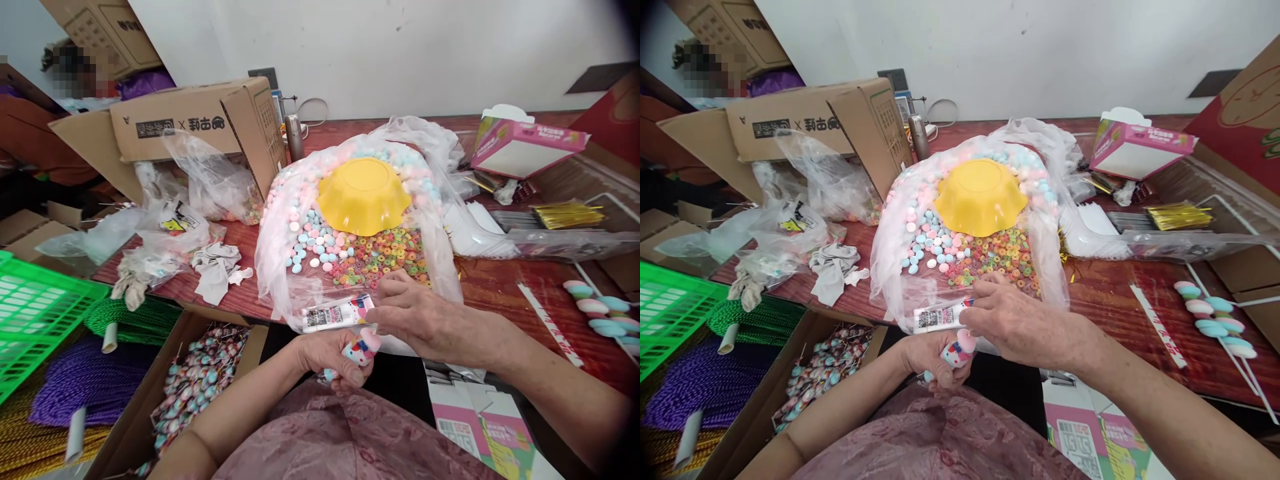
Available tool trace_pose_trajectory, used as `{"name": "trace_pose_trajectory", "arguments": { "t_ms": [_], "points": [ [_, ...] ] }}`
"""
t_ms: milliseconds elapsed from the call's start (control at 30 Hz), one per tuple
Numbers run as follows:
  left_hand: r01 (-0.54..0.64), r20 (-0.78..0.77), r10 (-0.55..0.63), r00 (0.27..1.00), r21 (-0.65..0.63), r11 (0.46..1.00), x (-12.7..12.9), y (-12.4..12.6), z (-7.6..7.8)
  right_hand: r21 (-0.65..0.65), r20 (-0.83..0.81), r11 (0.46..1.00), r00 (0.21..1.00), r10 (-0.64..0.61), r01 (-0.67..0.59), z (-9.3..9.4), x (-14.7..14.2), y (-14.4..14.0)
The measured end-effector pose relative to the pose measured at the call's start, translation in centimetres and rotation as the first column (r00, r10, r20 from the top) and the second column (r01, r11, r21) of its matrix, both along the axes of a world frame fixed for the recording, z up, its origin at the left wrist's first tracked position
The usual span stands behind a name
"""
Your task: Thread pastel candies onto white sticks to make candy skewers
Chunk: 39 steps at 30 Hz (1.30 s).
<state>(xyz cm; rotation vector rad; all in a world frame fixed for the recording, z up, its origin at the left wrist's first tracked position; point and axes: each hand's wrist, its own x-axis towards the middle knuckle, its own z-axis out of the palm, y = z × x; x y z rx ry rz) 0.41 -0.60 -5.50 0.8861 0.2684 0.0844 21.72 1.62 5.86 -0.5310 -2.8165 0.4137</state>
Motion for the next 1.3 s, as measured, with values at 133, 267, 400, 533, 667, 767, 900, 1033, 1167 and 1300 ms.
{"name": "trace_pose_trajectory", "arguments": {
  "t_ms": [133, 267, 400, 533, 667, 767, 900, 1033, 1167, 1300],
  "points": [
    [-0.097, -0.033, 0.098, 0.995, 0.019, 0.995, -0.2, -0.1, 0.0, -0.008, -0.05, 0.999, 0.998, -0.041, 0.04, 0.0, 0.6, 0.2],
    [-0.152, -0.084, 0.159, 0.984, 0.09, 0.984, -0.4, 0.0, 0.5, 0.009, -0.122, 0.996, 0.989, -0.085, 0.086, -0.3, 1.7, 1.0],
    [-0.12, -0.14, 0.137, 0.981, 0.121, 0.985, -0.4, 0.0, 1.0, -0.014, -0.17, 0.998, 0.983, -0.065, 0.063, -0.7, 2.1, 1.1],
    [-0.131, -0.145, 0.153, 0.978, 0.146, 0.981, -0.4, -0.1, 1.0, -0.047, -0.124, 0.993, 0.986, -0.114, 0.109, -1.1, 2.0, 1.0],
    [-0.173, -0.202, 0.211, 0.956, 0.191, 0.966, -0.5, -0.2, 1.2, 0.04, -0.108, 0.994, 0.99, -0.093, 0.097, -1.6, 1.9, 1.0],
    [-0.236, -0.256, 0.307, 0.917, 0.272, 0.933, -0.6, -0.4, 1.7, 0.159, -0.028, 0.983, 0.995, -0.091, 0.094, -1.7, 1.6, 0.9],
    [-0.278, -0.304, 0.396, 0.866, 0.365, 0.888, -0.6, -0.5, 2.6, 0.298, 0.064, 0.953, 0.995, -0.073, 0.05, -1.8, 1.1, 0.3],
    [-0.299, -0.193, 0.49, 0.85, 0.589, 0.75, -0.5, -0.7, 3.1, 0.277, 0.125, 0.96, 0.99, -0.06, 0.023, -2.5, 0.5, -0.2],
    [-0.245, -0.168, 0.421, 0.891, 0.603, 0.759, -1.0, -0.6, 2.9, 0.229, 0.121, 0.973, 0.991, -0.054, 0.025, -2.2, 0.3, -0.3],
    [-0.03, -0.229, 0.118, 0.966, 0.356, 0.934, -1.8, -0.4, 2.5, 0.146, 0.071, 0.989, 0.997, -0.012, 0.001, -0.6, 0.3, -0.1]
  ]
}}
